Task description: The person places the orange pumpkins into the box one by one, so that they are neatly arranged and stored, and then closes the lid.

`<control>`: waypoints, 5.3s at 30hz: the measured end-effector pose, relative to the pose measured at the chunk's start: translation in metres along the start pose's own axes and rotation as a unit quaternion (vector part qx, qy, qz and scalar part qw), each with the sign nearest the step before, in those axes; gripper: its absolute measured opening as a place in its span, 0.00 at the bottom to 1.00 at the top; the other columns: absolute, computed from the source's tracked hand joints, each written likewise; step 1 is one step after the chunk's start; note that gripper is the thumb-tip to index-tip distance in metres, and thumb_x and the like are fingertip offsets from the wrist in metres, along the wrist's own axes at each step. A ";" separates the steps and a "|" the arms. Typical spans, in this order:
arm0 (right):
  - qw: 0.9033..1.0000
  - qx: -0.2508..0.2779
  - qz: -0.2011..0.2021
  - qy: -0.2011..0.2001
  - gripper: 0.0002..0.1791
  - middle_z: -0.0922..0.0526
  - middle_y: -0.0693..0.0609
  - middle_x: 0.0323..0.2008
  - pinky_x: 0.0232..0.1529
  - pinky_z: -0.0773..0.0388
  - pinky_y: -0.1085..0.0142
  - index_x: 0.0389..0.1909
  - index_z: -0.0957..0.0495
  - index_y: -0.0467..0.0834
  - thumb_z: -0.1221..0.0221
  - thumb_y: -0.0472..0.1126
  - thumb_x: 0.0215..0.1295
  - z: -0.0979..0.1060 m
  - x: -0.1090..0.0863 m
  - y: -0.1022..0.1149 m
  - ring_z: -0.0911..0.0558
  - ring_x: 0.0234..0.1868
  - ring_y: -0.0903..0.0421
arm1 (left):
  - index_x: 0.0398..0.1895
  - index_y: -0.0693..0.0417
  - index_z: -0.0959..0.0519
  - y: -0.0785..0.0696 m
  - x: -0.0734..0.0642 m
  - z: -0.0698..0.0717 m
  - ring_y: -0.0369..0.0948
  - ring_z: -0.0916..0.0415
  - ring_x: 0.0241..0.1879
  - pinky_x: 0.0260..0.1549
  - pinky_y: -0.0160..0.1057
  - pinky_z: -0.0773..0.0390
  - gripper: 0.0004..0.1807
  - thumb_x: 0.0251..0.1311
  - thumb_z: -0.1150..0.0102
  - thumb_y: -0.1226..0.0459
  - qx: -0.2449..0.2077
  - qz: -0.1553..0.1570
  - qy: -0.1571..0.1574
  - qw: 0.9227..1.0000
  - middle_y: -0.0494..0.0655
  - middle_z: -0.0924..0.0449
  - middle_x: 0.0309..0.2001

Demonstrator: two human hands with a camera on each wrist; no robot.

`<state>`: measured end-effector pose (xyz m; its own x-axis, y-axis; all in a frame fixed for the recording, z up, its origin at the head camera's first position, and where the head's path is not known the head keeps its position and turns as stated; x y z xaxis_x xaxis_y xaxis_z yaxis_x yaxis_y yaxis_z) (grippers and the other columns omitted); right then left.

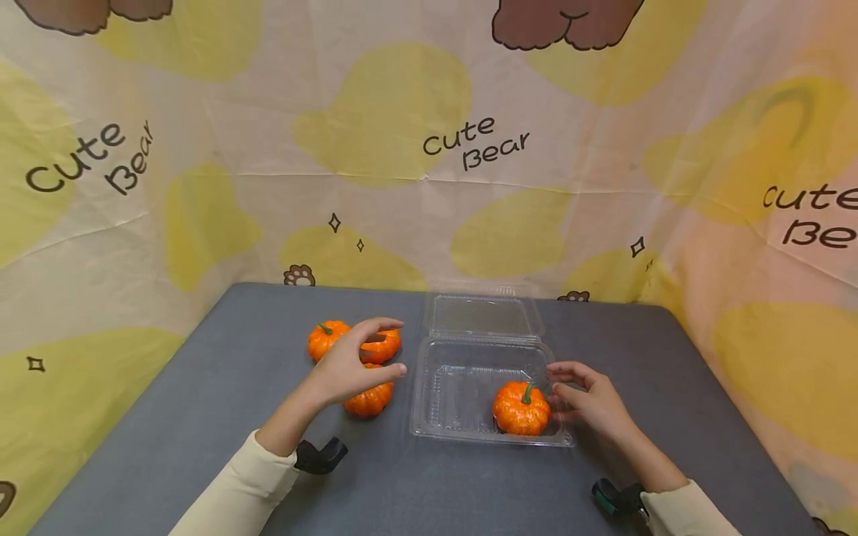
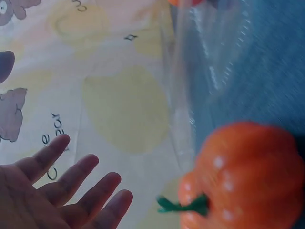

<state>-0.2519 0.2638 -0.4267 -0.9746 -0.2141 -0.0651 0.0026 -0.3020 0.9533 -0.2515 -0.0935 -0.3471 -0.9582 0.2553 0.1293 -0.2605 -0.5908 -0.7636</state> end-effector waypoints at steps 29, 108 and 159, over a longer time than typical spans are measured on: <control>1.000 0.004 -0.001 -0.002 0.25 0.21 0.47 0.50 0.35 0.15 0.56 0.63 0.37 0.28 0.47 0.37 0.70 0.001 -0.001 -0.002 0.14 0.37 0.57 | 0.55 0.47 0.23 0.079 -0.022 0.006 0.50 0.25 0.52 0.52 0.49 0.26 0.33 0.42 0.27 0.48 0.039 0.031 -0.021 0.999 0.48 0.23 0.56; 1.000 -0.004 -0.002 -0.006 0.25 0.26 0.31 0.55 0.35 0.15 0.58 0.63 0.37 0.29 0.47 0.37 0.70 0.002 0.001 -0.005 0.14 0.37 0.57 | 0.51 0.48 0.21 0.027 0.002 0.001 0.43 0.21 0.42 0.43 0.38 0.18 0.26 0.44 0.27 0.63 -0.106 0.002 0.017 0.994 0.49 0.22 0.50; 1.000 -0.017 0.001 -0.008 0.24 0.28 0.27 0.55 0.35 0.15 0.58 0.62 0.36 0.28 0.48 0.35 0.69 0.001 0.002 -0.002 0.14 0.36 0.57 | 0.50 0.46 0.20 -0.025 0.031 -0.101 0.34 0.27 0.38 0.39 0.27 0.24 0.24 0.44 0.28 0.63 0.051 -0.142 0.168 0.974 0.44 0.24 0.44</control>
<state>-0.2539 0.2653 -0.4286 -0.9781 -0.2001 -0.0578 0.0125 -0.3336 0.9426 -0.2626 0.0065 -0.3874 -0.7572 0.6456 0.0994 -0.5366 -0.5280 -0.6582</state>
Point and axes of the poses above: each hand's wrist, its own x-axis towards the middle knuckle, its own z-axis out of the back of the hand, y = z × x, the point moved 7 cm from there along x, towards the middle knuckle
